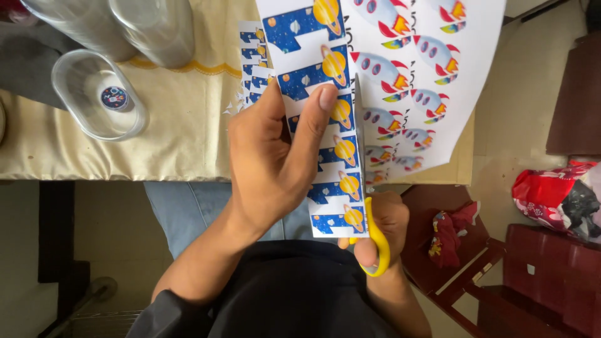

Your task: The person is using a pair of scissors to cut out space-themed decorative labels from a printed sheet of paper.

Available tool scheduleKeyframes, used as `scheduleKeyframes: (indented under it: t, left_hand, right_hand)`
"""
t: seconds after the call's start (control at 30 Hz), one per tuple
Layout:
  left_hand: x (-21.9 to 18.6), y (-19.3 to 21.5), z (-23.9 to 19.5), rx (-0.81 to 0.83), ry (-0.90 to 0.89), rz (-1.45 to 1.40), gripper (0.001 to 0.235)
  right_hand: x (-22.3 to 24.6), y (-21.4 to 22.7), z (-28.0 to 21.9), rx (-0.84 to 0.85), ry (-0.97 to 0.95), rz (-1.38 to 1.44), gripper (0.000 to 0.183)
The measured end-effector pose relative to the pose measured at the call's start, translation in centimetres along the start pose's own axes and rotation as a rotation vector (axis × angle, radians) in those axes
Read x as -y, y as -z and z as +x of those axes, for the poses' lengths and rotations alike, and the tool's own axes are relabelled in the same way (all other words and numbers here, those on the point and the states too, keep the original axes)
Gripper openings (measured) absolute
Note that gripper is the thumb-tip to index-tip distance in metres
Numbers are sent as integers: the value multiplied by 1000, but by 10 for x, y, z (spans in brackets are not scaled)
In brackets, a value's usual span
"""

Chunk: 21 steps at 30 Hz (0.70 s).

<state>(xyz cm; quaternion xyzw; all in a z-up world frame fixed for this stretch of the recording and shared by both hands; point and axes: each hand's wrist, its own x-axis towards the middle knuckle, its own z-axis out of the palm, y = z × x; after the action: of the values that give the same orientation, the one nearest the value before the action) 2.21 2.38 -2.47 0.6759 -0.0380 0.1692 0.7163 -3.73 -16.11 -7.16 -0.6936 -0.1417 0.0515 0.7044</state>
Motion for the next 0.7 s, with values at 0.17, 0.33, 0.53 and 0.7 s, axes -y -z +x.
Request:
scheduleKeyframes:
  t: [0.17,0.33,0.53,0.7]
  left_hand:
    - [1,2,0,-7,-26,31,16]
    - [-1,2,0,-12,-22,15,16]
    - [-6,3,0,11,41,-31,17]
    - [-13,5,-2,48,56,54,17]
  right_hand:
    - [-2,4,-2,-20,7,-70,72]
    - [-2,4,-2,-24,30,-120,71]
    - [-5,6,-4,-41,26,-191,76]
    - [-1,10,-2,-30,1,-156,76]
